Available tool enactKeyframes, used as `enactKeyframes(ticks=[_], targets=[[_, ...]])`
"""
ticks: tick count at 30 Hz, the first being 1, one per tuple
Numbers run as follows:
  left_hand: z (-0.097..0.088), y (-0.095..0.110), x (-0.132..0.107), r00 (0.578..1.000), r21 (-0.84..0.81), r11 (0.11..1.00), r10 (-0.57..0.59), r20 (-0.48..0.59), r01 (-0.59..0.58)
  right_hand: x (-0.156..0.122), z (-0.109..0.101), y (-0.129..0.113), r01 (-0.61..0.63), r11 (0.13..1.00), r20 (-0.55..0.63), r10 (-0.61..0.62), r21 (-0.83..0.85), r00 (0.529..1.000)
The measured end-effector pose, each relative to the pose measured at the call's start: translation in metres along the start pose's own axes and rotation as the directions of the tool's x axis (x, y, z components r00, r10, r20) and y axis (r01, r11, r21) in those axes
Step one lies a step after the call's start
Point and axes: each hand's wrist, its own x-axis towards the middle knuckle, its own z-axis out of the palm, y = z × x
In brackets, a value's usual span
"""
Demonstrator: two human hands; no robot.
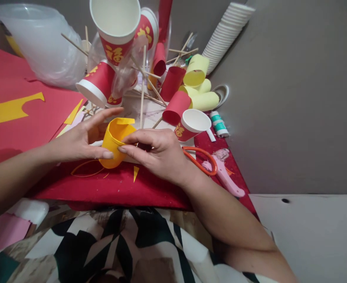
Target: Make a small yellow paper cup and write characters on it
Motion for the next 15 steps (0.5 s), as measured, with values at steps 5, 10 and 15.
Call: enactKeyframes(ticks=[5,10,15], targets=[[0.005,0.0,0.0,0.997,-0.129,0.989,-0.071,0.014,0.072,0.0,-0.003,-0.003,-0.064,0.997,-0.014,0.065,0.052,0.998],[-0.001,0.003,0.001,0.995,-0.234,0.968,-0.083,0.05,0.093,0.002,-0.01,-0.003,-0.084,0.992,-0.118,0.095,0.094,0.988],[-0.005,0.0,0.002,0.99,-0.246,0.965,-0.063,0.124,0.092,0.003,-0.011,-0.004,-0.044,0.991,-0.093,0.056,0.123,0.994]])
